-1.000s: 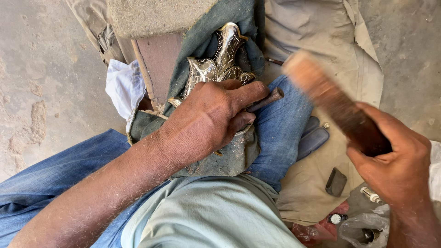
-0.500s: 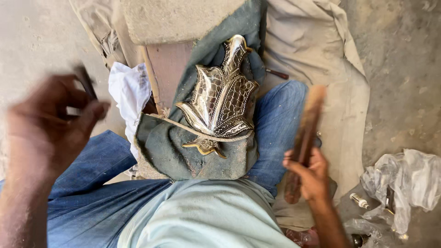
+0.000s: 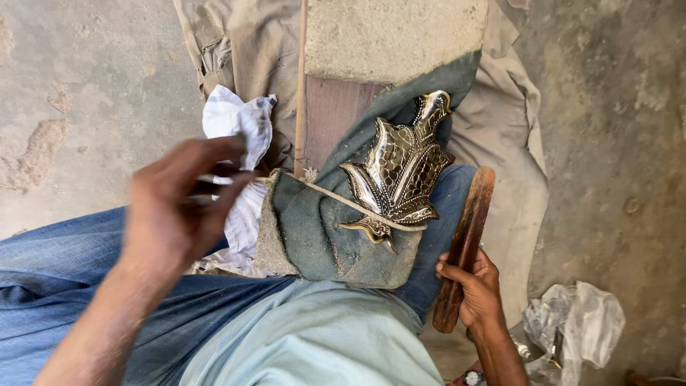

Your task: The person uses a chisel and wooden mallet to engrave patterns into a silver-colored metal object shaped like a bird. The object is held on a cushioned block on the lap while the person repeatedly strikes the chisel to create surface texture.

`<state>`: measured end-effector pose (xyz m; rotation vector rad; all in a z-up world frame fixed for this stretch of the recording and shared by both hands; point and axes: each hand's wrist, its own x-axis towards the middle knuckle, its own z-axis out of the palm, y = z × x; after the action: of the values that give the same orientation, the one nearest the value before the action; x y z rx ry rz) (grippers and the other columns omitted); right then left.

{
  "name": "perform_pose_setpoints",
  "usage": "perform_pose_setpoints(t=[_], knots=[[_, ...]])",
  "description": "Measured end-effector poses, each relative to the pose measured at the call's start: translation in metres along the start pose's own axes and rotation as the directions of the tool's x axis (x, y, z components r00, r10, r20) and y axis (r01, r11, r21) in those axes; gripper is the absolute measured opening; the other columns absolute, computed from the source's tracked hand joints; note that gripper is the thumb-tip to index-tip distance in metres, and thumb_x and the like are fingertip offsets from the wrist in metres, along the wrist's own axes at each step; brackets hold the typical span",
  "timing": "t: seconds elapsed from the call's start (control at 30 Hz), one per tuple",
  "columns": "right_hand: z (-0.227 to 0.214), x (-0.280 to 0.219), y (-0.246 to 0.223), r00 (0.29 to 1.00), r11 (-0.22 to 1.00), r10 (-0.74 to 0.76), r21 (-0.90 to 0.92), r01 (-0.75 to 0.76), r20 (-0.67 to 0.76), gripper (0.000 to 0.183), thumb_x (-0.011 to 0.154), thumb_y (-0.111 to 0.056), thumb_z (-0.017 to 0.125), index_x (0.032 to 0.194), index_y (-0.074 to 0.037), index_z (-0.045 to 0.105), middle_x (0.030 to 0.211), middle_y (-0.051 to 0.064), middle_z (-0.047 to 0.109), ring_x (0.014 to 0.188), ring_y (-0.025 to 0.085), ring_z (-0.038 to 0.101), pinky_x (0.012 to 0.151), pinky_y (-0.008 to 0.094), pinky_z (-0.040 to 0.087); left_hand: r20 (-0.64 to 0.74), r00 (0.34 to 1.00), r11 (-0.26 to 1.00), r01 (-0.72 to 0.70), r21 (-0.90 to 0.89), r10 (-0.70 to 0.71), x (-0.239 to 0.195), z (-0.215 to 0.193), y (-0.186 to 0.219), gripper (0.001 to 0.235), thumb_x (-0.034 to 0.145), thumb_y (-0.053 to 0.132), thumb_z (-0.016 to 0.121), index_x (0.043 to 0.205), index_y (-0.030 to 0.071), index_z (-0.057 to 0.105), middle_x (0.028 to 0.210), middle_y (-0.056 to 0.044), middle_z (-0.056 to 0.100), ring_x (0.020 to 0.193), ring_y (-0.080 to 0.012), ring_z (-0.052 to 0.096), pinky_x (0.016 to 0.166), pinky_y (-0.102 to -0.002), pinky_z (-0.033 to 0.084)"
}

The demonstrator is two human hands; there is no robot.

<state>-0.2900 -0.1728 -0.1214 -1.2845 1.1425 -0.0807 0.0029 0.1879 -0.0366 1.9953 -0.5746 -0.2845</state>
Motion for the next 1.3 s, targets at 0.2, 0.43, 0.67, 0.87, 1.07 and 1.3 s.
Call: perform_pose_setpoints(t=[0.2, 0.43, 0.67, 0.87, 1.07, 1.3], knots=[[0.013, -0.040, -0.084, 0.973, 0.973, -0.232, -0.006, 0.232, 0.010, 0.052, 0.081, 0.011, 0.069, 0.131, 0.001, 0.059, 0.102, 0.014, 0.071, 0.086, 0.020, 0.069, 0.078, 0.035, 0.059, 0.167, 0.985, 0.935, 0.013, -0.354, 0.049, 0.064, 0.062, 0.025, 0.037, 0.085, 0.013, 0.087, 0.118, 0.007, 0.070, 0.091, -0.002, 0.073, 0.079, -0.0060, 0.064, 0.069, -0.022, 0.056], [0.042, -0.055, -0.164, 0.790, 0.864, -0.501, 0.247, 0.438, 0.353, 0.066, 0.089, 0.016, 0.068, 0.148, -0.001, 0.043, 0.098, 0.016, 0.068, 0.091, 0.025, 0.070, 0.080, 0.043, 0.060, 0.219, 0.974, 0.876, 0.056, -0.478, 0.058, 0.080, 0.084, 0.017, 0.029, 0.091, 0.014, 0.082, 0.109, 0.005, 0.062, 0.084, -0.002, 0.076, 0.074, -0.0055, 0.067, 0.065, -0.024, 0.056], [0.068, -0.046, -0.253, 0.749, 0.524, -0.558, -0.548, 0.652, 0.359, 0.066, 0.086, 0.013, 0.074, 0.146, 0.007, 0.046, 0.098, 0.017, 0.068, 0.089, 0.020, 0.070, 0.079, 0.037, 0.062, 0.187, 0.982, 0.892, 0.113, -0.437, -0.032, 0.076, 0.090, 0.019, 0.033, 0.092, 0.016, 0.080, 0.108, 0.004, 0.055, 0.081, -0.004, 0.077, 0.074, -0.0081, 0.075, 0.061, -0.026, 0.060], [0.101, -0.019, -0.302, 0.541, -0.129, -0.491, -0.671, 0.730, 0.683, 0.061, 0.083, 0.014, 0.075, 0.140, 0.004, 0.060, 0.109, 0.017, 0.068, 0.093, 0.020, 0.069, 0.081, 0.036, 0.059, 0.043, 0.987, 0.920, -0.131, -0.370, 0.158, 0.068, 0.090, 0.027, 0.043, 0.095, 0.011, 0.078, 0.132, 0.006, 0.059, 0.077, -0.008, 0.071, 0.067, -0.0138, 0.069, 0.062, -0.030, 0.056], [0.113, 0.000, -0.321, 0.590, -0.106, -0.355, -0.658, 0.745, 0.725, 0.049, 0.087, 0.011, 0.071, 0.134, 0.000, 0.064, 0.080, 0.011, 0.061, 0.057, 0.016, 0.055, 0.050, 0.030, 0.048, 0.094, 0.993, 0.925, -0.026, -0.380, 0.067, 0.071, 0.089, 0.028, 0.046, 0.094, 0.013, 0.078, 0.134, 0.007, 0.058, 0.077, -0.005, 0.071, 0.065, -0.0134, 0.070, 0.058, -0.029, 0.056], [0.052, 0.029, -0.298, 0.716, 0.028, -0.392, -0.771, 0.637, 0.577, 0.034, 0.098, -0.011, 0.075, 0.124, 0.005, 0.062, 0.104, 0.009, 0.063, 0.089, 0.013, 0.064, 0.080, 0.033, 0.053, 0.004, 0.993, 0.914, -0.108, -0.390, 0.119, 0.059, 0.089, 0.032, 0.040, 0.096, 0.013, 0.080, 0.131, 0.007, 0.062, 0.083, -0.005, 0.071, 0.070, -0.0105, 0.066, 0.061, -0.027, 0.055]])
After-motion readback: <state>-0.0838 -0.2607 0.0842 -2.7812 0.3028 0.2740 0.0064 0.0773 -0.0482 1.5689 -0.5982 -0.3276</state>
